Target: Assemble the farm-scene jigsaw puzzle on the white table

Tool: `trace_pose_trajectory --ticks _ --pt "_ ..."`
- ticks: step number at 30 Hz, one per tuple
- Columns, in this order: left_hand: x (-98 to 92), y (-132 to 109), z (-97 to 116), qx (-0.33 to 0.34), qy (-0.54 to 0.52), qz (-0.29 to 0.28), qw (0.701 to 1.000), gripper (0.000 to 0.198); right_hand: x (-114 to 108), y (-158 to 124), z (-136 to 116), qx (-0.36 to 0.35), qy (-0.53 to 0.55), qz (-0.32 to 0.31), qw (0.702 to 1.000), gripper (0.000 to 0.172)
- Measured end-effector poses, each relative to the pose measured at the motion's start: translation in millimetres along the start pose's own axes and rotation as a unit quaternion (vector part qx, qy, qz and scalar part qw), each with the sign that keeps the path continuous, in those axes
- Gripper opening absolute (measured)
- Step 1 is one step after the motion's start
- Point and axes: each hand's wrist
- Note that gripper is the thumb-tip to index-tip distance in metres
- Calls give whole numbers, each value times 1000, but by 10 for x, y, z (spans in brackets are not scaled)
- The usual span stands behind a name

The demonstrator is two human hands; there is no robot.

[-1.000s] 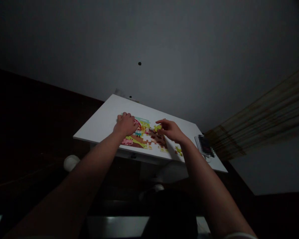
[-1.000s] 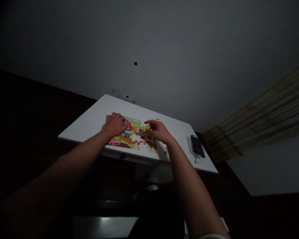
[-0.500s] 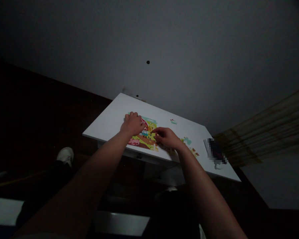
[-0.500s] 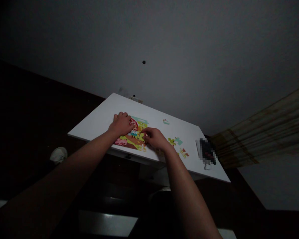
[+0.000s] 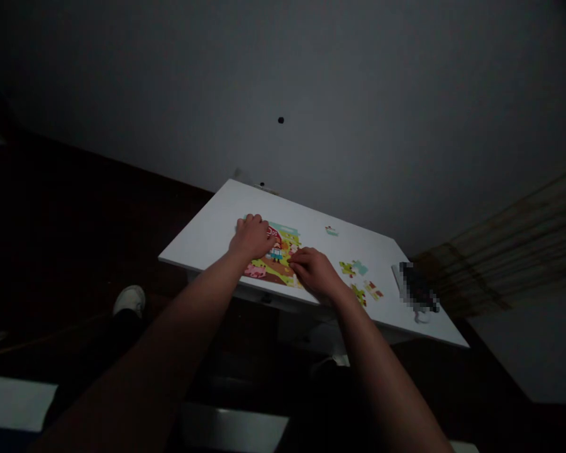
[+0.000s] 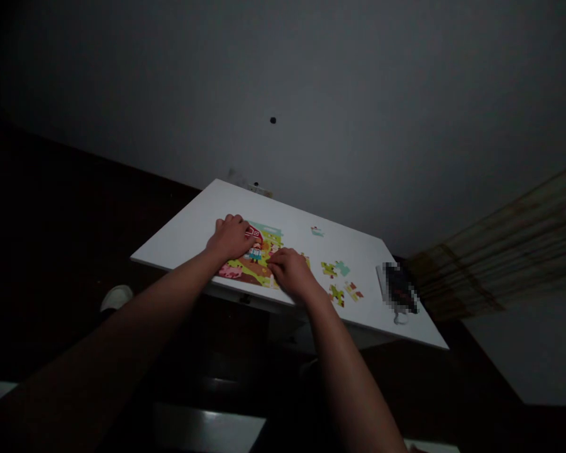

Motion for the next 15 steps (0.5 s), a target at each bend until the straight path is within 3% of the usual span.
trace_pose_trajectory --ticks 4,9,15 --pt "19 15 -18 5 7 4 1000 47 29 -170 -92 15 3 21 1000 27" --pt "13 39 -33 12 16 4 1000 48 -35 -407 -215 -4 -18 -49 999 44" --pt "-6 33 -23 10 15 -6 1000 51 52 -584 -248 -16 -80 -90 993 73"
Point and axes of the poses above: each hand's wrist, its own y-axis towards the middle knuckle, its own x-axis out of the palm, z = x × y, and after that the axes turned 4 degrees about -y, right-handed
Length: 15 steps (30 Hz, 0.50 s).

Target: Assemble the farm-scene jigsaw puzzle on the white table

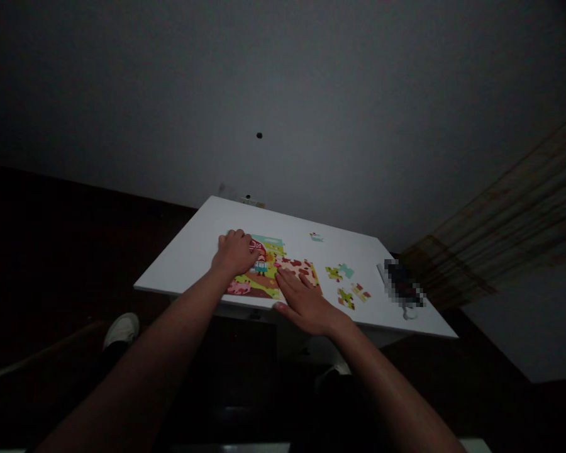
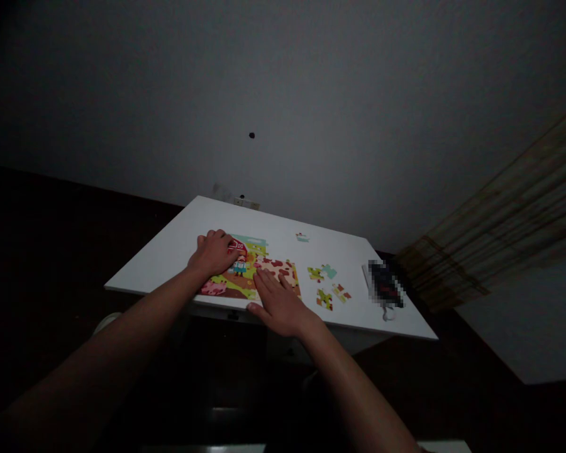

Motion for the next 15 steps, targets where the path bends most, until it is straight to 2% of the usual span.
trace_pose_trajectory --ticks 6,15 --pt "-5 -2 2 -6 0 3 1000 49 23 8 6 -9 -11 6 1000 77" --pt "38 16 -18 9 9 3 1000 52 131 11 -149 36 -37 44 998 82"
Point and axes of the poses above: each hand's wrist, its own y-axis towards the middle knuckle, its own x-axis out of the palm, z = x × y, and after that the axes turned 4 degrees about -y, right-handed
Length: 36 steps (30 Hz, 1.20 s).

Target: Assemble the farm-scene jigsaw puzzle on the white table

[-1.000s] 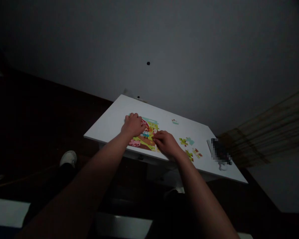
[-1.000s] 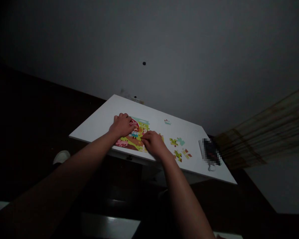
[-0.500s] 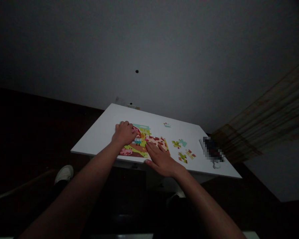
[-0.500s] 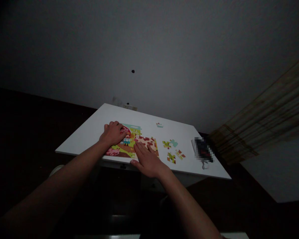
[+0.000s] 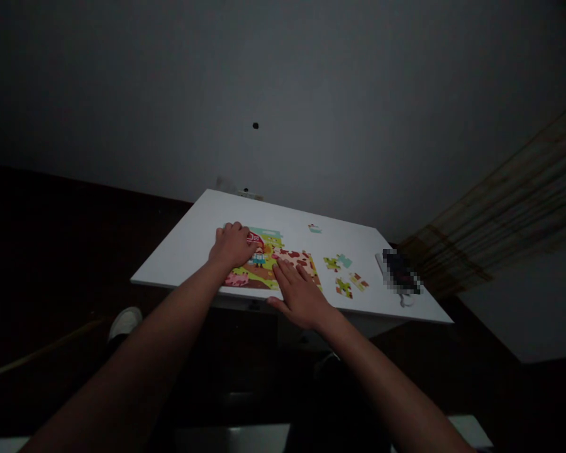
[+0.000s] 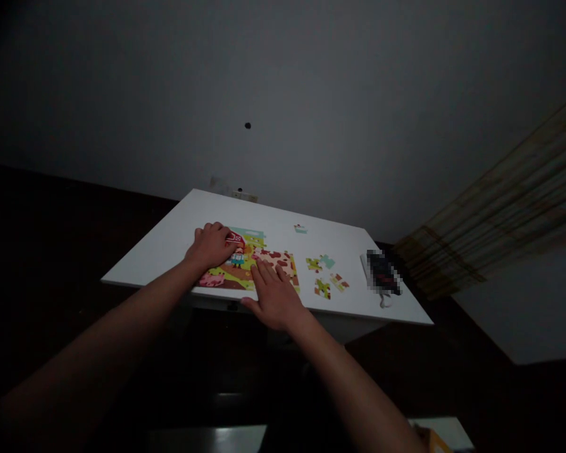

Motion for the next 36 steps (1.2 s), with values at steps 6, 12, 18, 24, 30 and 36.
trace_pose_trajectory --ticks 6,12,18,24,30,36 --pt "3 7 -2 -2 8 -1 1000 49 152 -78 -235 56 16 80 995 73" --pt "-38 -7 27 -6 17 -13 1000 48 -54 -4 -24 81 121 101 984 49" --pt "-52 -12 28 1 25 -25 999 47 -305 -137 937 269 111 247 924 45" --pt "-15 25 4 5 26 -24 999 49 -241 -813 1466 345 177 300 872 45" --pt "3 58 -1 5 31 -28 999 55 24 -1154 1386 351 104 295 883 40" --pt "24 85 -22 -6 29 -29 999 53 86 -1043 1423 332 65 250 907 40"
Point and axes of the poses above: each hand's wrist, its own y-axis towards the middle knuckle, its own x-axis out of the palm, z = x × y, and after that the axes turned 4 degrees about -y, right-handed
